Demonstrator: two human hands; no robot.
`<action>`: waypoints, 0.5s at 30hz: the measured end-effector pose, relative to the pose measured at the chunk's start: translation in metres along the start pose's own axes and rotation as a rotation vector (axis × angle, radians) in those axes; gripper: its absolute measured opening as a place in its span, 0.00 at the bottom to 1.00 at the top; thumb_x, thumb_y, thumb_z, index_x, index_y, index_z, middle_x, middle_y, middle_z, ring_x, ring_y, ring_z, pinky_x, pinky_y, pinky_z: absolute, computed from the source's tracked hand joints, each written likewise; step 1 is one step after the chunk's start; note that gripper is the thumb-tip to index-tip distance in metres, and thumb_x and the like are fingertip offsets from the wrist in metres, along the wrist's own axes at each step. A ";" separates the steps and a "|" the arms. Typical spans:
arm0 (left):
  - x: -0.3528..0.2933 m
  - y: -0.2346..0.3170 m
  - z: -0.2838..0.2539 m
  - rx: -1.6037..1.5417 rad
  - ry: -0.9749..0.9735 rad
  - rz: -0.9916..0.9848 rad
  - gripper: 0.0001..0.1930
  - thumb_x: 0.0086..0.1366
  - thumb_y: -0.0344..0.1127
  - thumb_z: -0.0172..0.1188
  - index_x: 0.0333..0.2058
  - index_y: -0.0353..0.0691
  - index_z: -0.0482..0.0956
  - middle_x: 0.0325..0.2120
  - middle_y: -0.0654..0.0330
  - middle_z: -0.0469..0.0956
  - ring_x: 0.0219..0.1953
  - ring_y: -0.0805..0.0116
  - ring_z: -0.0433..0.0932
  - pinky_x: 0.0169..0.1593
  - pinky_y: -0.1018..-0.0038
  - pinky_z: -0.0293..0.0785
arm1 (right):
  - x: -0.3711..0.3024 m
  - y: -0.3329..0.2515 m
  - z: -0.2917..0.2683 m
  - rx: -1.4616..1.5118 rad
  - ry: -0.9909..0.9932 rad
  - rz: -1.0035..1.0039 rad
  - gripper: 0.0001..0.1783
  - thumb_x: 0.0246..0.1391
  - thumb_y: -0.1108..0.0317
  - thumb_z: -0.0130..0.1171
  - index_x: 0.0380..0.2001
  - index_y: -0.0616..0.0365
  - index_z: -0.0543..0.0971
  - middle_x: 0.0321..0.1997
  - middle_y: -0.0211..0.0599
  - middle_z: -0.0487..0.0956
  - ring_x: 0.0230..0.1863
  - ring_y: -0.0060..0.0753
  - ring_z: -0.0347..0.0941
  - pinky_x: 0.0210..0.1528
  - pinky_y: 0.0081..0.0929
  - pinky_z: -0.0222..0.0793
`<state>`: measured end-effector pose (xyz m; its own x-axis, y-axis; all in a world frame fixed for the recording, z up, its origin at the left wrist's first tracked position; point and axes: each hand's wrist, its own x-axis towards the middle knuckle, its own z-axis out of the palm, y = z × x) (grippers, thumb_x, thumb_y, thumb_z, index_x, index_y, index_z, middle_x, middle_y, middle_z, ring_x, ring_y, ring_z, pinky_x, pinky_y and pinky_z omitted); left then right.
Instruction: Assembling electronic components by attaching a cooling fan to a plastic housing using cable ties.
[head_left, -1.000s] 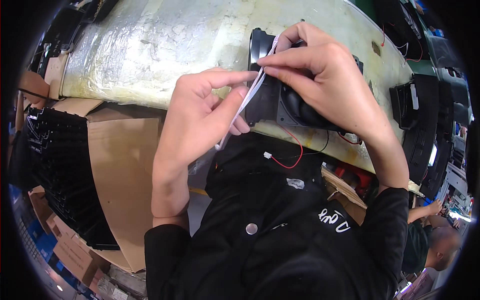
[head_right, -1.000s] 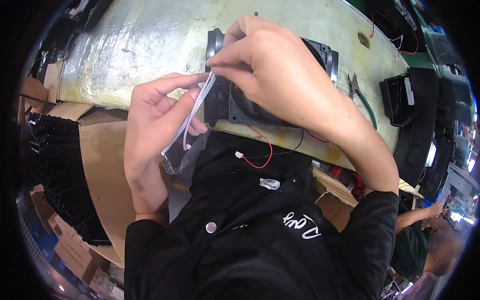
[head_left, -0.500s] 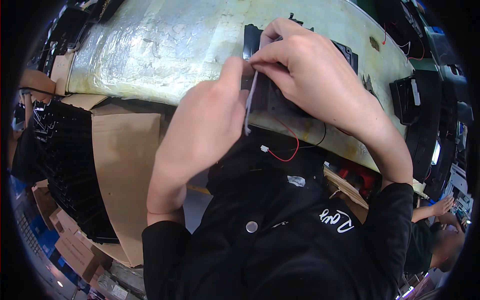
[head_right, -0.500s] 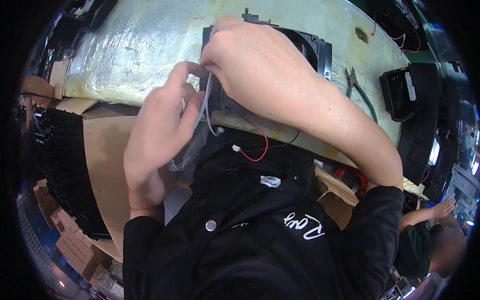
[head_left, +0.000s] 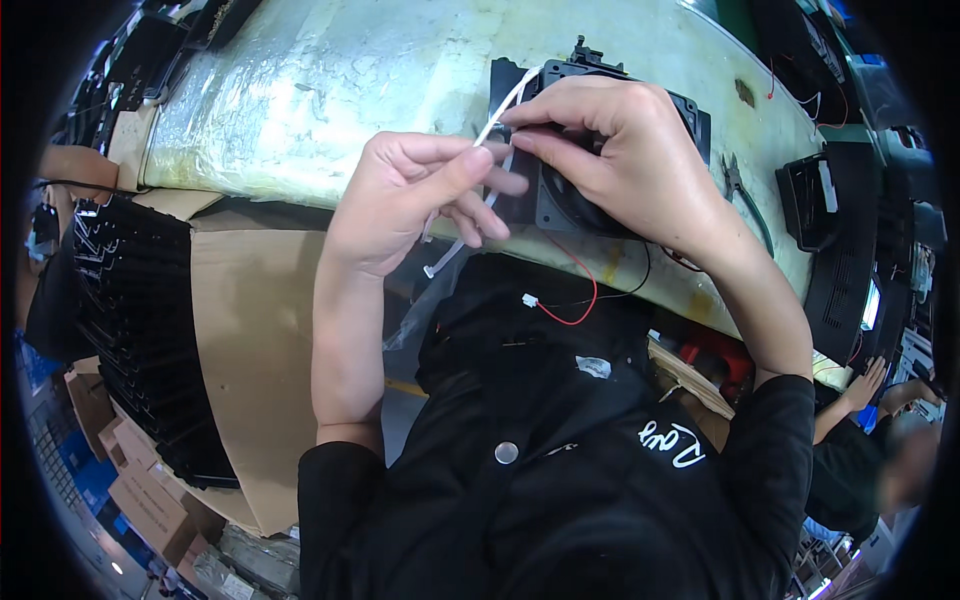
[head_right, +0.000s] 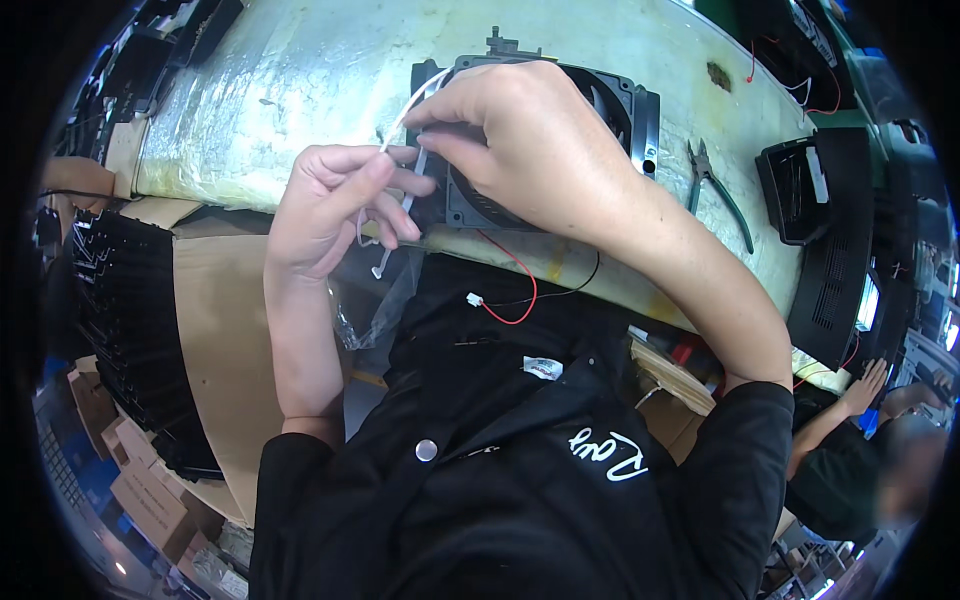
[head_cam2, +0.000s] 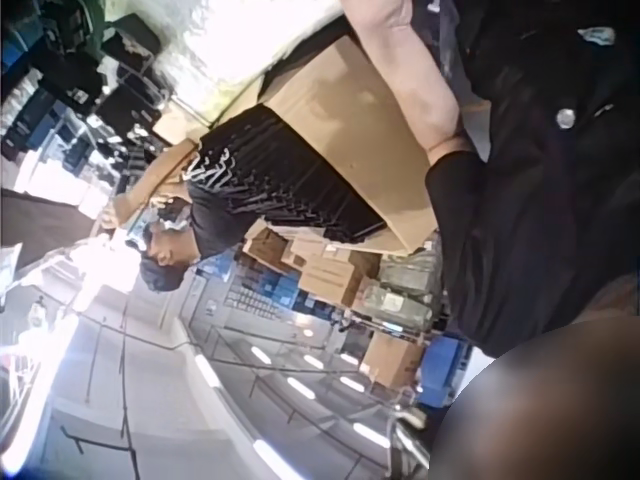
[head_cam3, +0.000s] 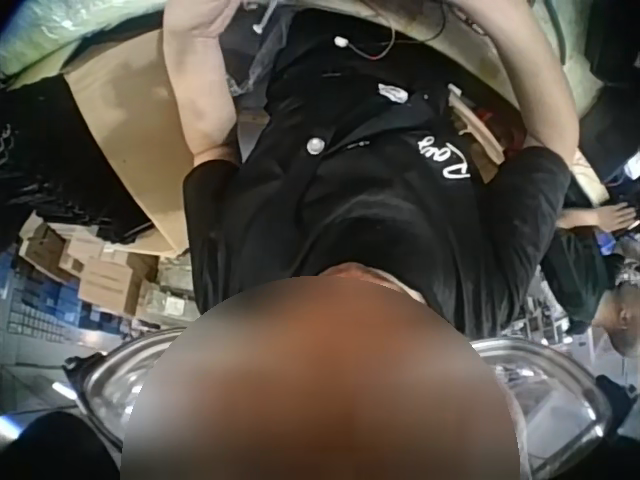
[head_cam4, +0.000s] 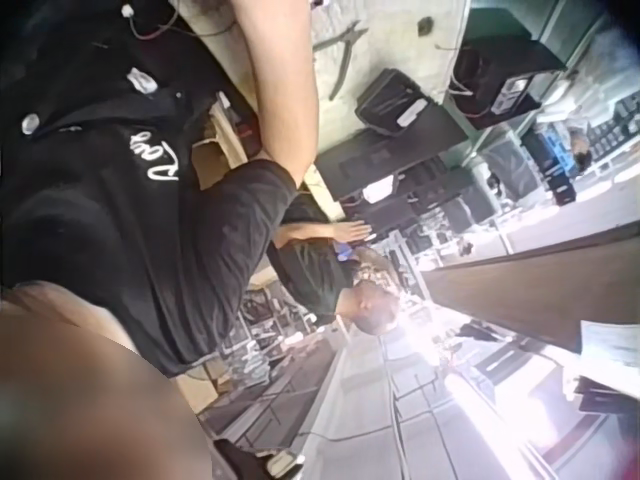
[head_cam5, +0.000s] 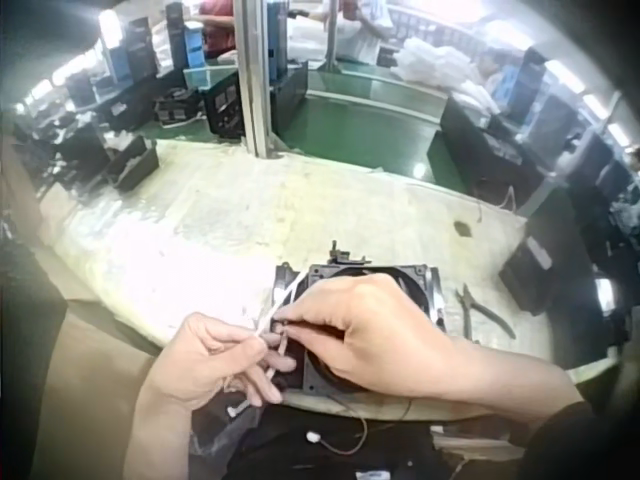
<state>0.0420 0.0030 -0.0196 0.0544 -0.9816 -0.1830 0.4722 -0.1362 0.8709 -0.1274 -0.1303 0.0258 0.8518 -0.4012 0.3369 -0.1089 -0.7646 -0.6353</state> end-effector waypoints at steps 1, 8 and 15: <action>0.000 -0.001 -0.001 0.053 -0.035 0.007 0.14 0.66 0.34 0.60 0.43 0.27 0.79 0.32 0.47 0.82 0.23 0.65 0.83 0.22 0.79 0.77 | 0.000 0.001 0.000 0.001 -0.006 -0.007 0.10 0.46 0.73 0.61 0.34 0.61 0.84 0.31 0.46 0.82 0.33 0.48 0.79 0.38 0.34 0.75; -0.007 0.008 0.014 0.234 0.103 -0.053 0.12 0.66 0.34 0.60 0.39 0.27 0.80 0.27 0.48 0.81 0.20 0.66 0.82 0.20 0.79 0.76 | -0.005 -0.007 0.007 -0.006 0.086 0.010 0.13 0.49 0.78 0.62 0.40 0.59 0.83 0.28 0.36 0.80 0.24 0.27 0.75 0.28 0.20 0.70; -0.007 0.009 0.011 -0.051 0.079 -0.099 0.14 0.66 0.36 0.60 0.40 0.27 0.80 0.34 0.46 0.83 0.27 0.64 0.84 0.27 0.78 0.80 | 0.000 -0.005 0.003 -0.106 -0.054 -0.044 0.12 0.47 0.80 0.59 0.37 0.61 0.83 0.29 0.38 0.77 0.28 0.36 0.75 0.31 0.26 0.70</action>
<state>0.0360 0.0071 -0.0050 0.0739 -0.9498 -0.3040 0.5224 -0.2228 0.8231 -0.1250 -0.1250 0.0273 0.8830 -0.3405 0.3232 -0.1217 -0.8309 -0.5429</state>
